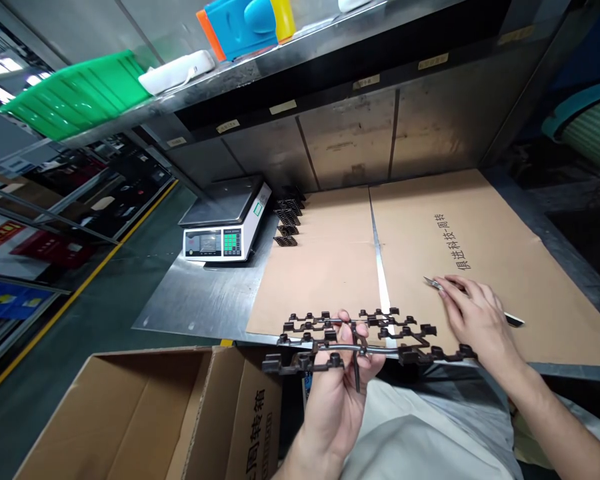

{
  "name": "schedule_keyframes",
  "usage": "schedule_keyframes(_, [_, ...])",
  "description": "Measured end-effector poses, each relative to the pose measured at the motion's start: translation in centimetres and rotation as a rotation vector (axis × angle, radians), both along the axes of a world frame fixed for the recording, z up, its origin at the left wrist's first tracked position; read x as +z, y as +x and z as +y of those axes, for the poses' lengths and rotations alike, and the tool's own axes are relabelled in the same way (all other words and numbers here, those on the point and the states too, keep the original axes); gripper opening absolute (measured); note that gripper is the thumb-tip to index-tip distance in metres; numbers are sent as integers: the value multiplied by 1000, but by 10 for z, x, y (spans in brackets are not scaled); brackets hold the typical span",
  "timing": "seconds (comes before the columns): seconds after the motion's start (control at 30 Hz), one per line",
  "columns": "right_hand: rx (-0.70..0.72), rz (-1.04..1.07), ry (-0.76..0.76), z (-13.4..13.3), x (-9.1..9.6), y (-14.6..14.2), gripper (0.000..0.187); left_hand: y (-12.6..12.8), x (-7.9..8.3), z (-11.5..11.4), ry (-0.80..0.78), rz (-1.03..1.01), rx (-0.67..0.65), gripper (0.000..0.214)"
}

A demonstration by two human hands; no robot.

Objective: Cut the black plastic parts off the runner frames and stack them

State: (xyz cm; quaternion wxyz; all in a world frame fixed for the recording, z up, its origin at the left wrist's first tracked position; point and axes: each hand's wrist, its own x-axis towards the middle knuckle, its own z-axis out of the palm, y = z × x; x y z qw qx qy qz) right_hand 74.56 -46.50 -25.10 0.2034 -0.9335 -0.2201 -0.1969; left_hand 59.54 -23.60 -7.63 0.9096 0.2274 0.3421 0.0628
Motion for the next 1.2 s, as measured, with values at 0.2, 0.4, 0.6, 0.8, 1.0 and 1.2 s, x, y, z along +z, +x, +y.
schedule_keyframes(0.2, [-1, -1, 2, 0, 3, -1, 35, 1, 7, 1, -42, 3, -24, 44])
schedule_keyframes(0.4, [-5, 1, -2, 0, 2, 0, 36, -1, 7, 0, -5, -39, -48, 47])
schedule_keyframes(0.6, [-9, 7, -4, 0, 4, 0, 36, -9, 0, -1, 82, -157, -66, 64])
schedule_keyframes(0.8, [-10, 6, 7, 1, 6, -1, 36, -11, 3, -5, 158, -141, -58, 65])
schedule_keyframes(1.0, [-7, 15, 13, 0, 5, -1, 36, -10, 6, -8, 214, -161, -44, 46])
schedule_keyframes(1.2, [-5, 13, 12, 0, 5, -1, 36, -11, 14, -11, 230, -152, -52, 35])
